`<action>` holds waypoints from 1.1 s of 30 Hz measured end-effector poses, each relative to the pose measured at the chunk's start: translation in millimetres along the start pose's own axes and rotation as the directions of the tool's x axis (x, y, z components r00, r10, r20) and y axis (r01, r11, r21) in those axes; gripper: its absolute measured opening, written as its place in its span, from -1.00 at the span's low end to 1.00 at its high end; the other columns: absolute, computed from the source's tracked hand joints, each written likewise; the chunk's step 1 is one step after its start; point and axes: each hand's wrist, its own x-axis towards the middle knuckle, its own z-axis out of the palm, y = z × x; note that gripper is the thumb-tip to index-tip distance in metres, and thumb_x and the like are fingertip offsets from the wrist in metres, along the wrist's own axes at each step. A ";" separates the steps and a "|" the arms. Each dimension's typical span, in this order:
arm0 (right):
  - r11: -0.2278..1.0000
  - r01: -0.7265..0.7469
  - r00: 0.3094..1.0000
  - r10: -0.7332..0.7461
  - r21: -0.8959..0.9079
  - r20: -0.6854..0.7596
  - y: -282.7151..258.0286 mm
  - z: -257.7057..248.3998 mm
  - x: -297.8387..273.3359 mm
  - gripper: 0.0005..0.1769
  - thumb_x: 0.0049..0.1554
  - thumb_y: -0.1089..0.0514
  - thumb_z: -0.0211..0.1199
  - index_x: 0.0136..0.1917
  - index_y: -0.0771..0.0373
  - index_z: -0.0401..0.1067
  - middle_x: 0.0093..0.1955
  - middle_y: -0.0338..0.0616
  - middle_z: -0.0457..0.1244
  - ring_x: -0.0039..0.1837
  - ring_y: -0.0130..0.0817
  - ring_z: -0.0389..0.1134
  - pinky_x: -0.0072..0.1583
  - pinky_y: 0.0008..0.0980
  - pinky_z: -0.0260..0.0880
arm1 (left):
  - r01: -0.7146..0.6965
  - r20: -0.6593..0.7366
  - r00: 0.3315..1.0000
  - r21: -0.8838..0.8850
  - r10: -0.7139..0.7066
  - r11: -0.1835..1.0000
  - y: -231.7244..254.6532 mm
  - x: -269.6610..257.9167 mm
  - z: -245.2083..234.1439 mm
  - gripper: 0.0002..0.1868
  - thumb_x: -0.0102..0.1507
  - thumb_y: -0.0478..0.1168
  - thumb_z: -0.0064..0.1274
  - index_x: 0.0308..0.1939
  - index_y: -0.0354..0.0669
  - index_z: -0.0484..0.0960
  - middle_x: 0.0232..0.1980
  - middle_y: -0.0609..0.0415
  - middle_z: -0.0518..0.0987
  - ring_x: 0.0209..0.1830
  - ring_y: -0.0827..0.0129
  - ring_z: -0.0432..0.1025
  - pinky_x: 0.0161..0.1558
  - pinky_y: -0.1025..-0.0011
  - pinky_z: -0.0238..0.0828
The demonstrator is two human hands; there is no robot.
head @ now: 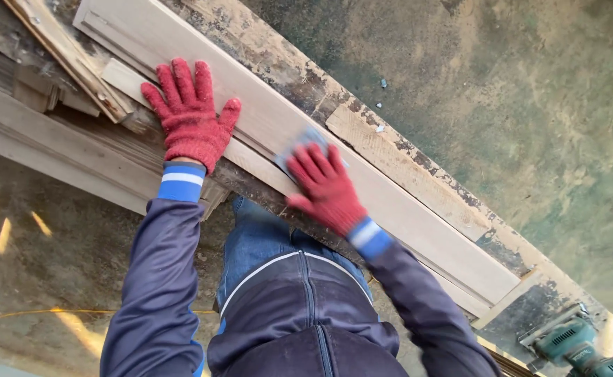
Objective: Sanding a wooden trim piece using both a power sander and manual sandpaper.
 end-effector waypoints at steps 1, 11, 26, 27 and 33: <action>0.999 0.000 1.000 0.000 -0.033 0.021 7.6 -6.1 -26.3 -0.07 0.33 -0.54 -0.22 0.71 0.04 -0.15 0.76 -0.20 -0.31 0.75 -0.20 -0.42 0.70 0.02 -0.52 | 0.030 0.046 0.999 -0.008 -0.029 1.000 0.2 2.3 -1.3 -0.03 0.43 0.32 -0.36 0.69 -0.32 -0.08 0.67 -0.44 -0.28 0.63 -0.38 -0.48 0.41 -0.52 -0.75; 0.981 -0.137 0.982 0.152 -0.138 0.110 28.3 -33.7 -96.5 -0.15 0.22 -0.48 -0.14 0.40 0.24 0.30 0.44 0.01 0.16 0.47 0.05 0.11 0.55 0.20 -0.15 | 0.033 0.065 0.997 -0.036 -0.031 0.999 2.9 4.2 -5.0 -0.07 0.47 0.28 -0.31 0.71 -0.27 -0.13 0.67 -0.39 -0.34 0.63 -0.39 -0.52 0.39 -0.57 -0.75; 0.797 -0.598 0.795 0.576 -0.083 -0.192 46.1 -16.4 -273.4 -0.21 0.40 -0.38 -0.25 0.74 -0.06 -0.26 0.78 -0.29 -0.41 0.77 -0.26 -0.43 0.70 -0.05 -0.50 | 0.053 0.145 0.988 0.013 -0.054 0.999 6.9 3.6 -9.8 -0.09 0.53 0.27 -0.37 0.71 -0.23 -0.30 0.69 -0.43 -0.40 0.65 -0.37 -0.57 0.45 -0.45 -0.81; 0.685 -0.719 0.693 0.698 -0.113 -0.180 49.6 -8.9 -314.4 -0.15 0.35 -0.30 -0.15 0.73 0.09 -0.22 0.77 -0.10 -0.37 0.77 -0.09 -0.41 0.67 0.05 -0.49 | 0.050 0.141 0.989 0.026 -0.053 0.998 6.0 4.7 -7.7 -0.10 0.54 0.25 -0.34 0.70 -0.24 -0.30 0.68 -0.45 -0.41 0.66 -0.40 -0.56 0.45 -0.47 -0.79; 0.719 -0.695 0.682 0.670 0.025 -0.295 18.9 3.7 -195.8 -0.07 0.32 -0.54 -0.50 0.72 0.02 -0.34 0.78 -0.20 -0.48 0.79 -0.14 -0.51 0.69 0.01 -0.68 | 0.013 0.072 0.997 0.037 -0.016 0.999 10.8 5.4 -8.9 -0.06 0.48 0.17 -0.29 0.66 -0.52 -0.17 0.62 -0.65 -0.31 0.59 -0.54 -0.48 0.38 -0.56 -0.70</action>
